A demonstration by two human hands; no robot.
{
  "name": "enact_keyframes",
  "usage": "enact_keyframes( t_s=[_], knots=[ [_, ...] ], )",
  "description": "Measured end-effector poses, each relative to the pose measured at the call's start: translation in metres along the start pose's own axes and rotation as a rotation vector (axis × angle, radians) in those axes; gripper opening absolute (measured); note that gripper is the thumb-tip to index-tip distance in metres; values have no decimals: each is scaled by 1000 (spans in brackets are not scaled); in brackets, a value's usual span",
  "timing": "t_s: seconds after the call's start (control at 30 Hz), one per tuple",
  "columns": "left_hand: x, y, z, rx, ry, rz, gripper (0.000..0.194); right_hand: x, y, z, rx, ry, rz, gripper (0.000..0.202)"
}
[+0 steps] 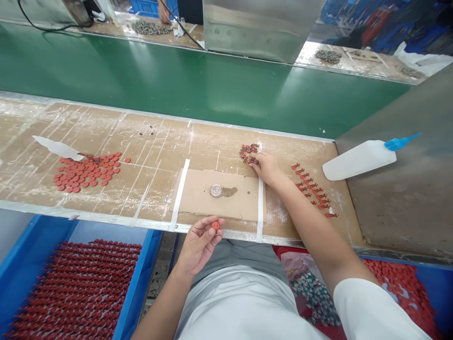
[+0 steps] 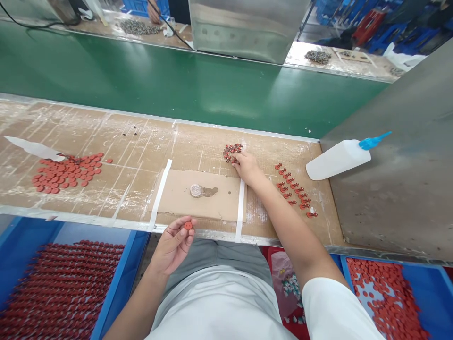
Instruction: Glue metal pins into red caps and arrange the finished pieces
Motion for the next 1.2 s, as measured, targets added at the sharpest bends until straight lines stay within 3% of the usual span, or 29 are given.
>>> enact_keyframes(
  t_s=[0.2,0.3,0.4,0.5,0.63,0.73,0.83,1.03,1.2],
  knots=[
    [-15,5,15,73,-64,60,26,1,-6,-6,30,-89,-50,25],
    [-21,7,27,122,-93,96,25,-10,-9,-12,63,-25,-7,22],
    [-24,7,35,152,-103,119,25,-19,-17,-15,203,243,75,20],
    [-26,8,38,170,-107,140,25,-16,-32,-22,420,638,135,28],
    [-30,10,35,176,-116,165,27,-5,-47,-58,527,927,130,35],
    [-31,13,33,178,-122,175,28,2,-50,-88,511,1016,79,35],
    [-29,16,33,197,-120,169,29,8,-51,-102,506,1014,71,34],
    [-22,19,36,241,-108,144,27,-11,-49,-118,264,691,277,17],
    [-18,17,36,260,-92,131,26,-18,-48,-130,120,593,364,11]
  ],
)
Point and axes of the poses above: each hand's wrist, its own y-axis towards the middle knuckle, its own x-axis out of the palm, z = x × y, the point moved 10 cm from there along y, towards the middle knuckle, and after that the axes turned 7 degrees about z, right-handed, at the moved point
